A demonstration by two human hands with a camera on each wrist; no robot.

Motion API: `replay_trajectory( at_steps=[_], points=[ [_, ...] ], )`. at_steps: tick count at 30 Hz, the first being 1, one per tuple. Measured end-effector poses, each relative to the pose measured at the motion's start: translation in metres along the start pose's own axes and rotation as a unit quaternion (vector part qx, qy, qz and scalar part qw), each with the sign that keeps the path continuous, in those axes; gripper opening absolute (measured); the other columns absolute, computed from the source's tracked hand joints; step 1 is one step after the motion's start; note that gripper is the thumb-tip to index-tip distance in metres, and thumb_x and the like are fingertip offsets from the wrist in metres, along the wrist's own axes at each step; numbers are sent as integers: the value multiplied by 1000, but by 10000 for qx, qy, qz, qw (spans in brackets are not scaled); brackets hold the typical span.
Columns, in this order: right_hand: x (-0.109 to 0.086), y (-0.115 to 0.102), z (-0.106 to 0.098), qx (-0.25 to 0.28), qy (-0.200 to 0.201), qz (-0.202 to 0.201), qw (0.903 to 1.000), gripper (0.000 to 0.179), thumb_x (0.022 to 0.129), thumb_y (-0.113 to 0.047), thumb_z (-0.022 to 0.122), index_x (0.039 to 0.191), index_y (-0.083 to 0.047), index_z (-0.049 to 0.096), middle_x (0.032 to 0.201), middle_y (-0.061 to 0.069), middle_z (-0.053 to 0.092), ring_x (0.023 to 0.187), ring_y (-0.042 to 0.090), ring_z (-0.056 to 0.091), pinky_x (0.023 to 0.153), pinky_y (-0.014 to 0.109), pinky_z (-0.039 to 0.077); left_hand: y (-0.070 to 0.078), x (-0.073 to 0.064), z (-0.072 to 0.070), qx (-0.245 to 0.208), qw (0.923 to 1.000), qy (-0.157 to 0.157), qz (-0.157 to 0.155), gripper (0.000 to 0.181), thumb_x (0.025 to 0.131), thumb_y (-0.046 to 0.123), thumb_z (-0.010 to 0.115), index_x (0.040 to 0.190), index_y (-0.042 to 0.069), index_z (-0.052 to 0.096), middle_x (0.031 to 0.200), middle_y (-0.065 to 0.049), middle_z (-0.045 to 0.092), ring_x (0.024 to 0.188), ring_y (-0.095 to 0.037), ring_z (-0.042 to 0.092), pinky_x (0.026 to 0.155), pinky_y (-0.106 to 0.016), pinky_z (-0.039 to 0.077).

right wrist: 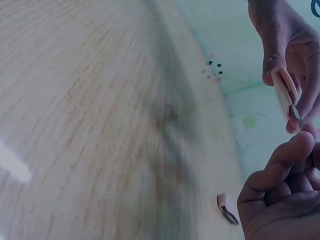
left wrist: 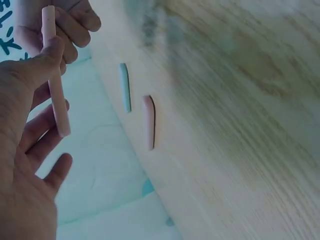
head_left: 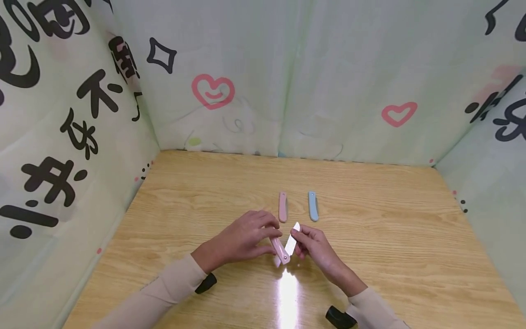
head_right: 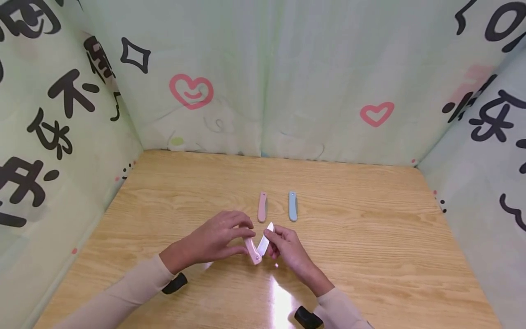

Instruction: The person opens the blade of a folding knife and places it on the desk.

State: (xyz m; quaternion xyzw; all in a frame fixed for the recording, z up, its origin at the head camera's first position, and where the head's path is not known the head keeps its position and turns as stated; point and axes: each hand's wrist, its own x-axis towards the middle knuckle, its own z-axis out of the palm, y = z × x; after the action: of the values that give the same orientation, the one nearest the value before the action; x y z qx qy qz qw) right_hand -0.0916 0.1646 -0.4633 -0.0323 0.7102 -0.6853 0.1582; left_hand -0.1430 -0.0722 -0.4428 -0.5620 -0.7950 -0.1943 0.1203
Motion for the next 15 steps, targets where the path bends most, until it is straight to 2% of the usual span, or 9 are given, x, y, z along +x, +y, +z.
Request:
replay_trajectory(
  at_steps=[4,10,12,15],
  points=[
    [0,3,0,143,-143,140,9997,27,107,-15,51,82,-2,52,65,2,54,57,10,51,56,22,43,5,-3,2,466,9988,121,101,33,86,40,83,106,15,76,109,2,64,102,-14,58,87,-30,47],
    [-2,4,-1,139,-341,201,9991,28,108,-18,51,82,-5,50,66,1,53,58,11,50,57,22,41,9,-6,4,682,9976,100,122,33,86,48,79,100,18,76,102,6,63,94,-12,56,81,-29,44],
    [-3,5,-1,139,-344,169,9992,29,108,-18,51,83,-2,50,67,1,52,59,11,49,57,22,41,10,-6,4,804,9967,117,98,33,86,50,79,97,20,76,98,8,63,91,-11,56,80,-30,44],
    [-3,7,-2,127,-292,58,9995,33,108,-17,50,86,7,47,68,2,52,60,10,49,57,22,42,13,-6,5,1226,9923,128,139,32,85,54,77,88,22,76,90,10,63,84,-11,56,78,-32,44]
  ],
)
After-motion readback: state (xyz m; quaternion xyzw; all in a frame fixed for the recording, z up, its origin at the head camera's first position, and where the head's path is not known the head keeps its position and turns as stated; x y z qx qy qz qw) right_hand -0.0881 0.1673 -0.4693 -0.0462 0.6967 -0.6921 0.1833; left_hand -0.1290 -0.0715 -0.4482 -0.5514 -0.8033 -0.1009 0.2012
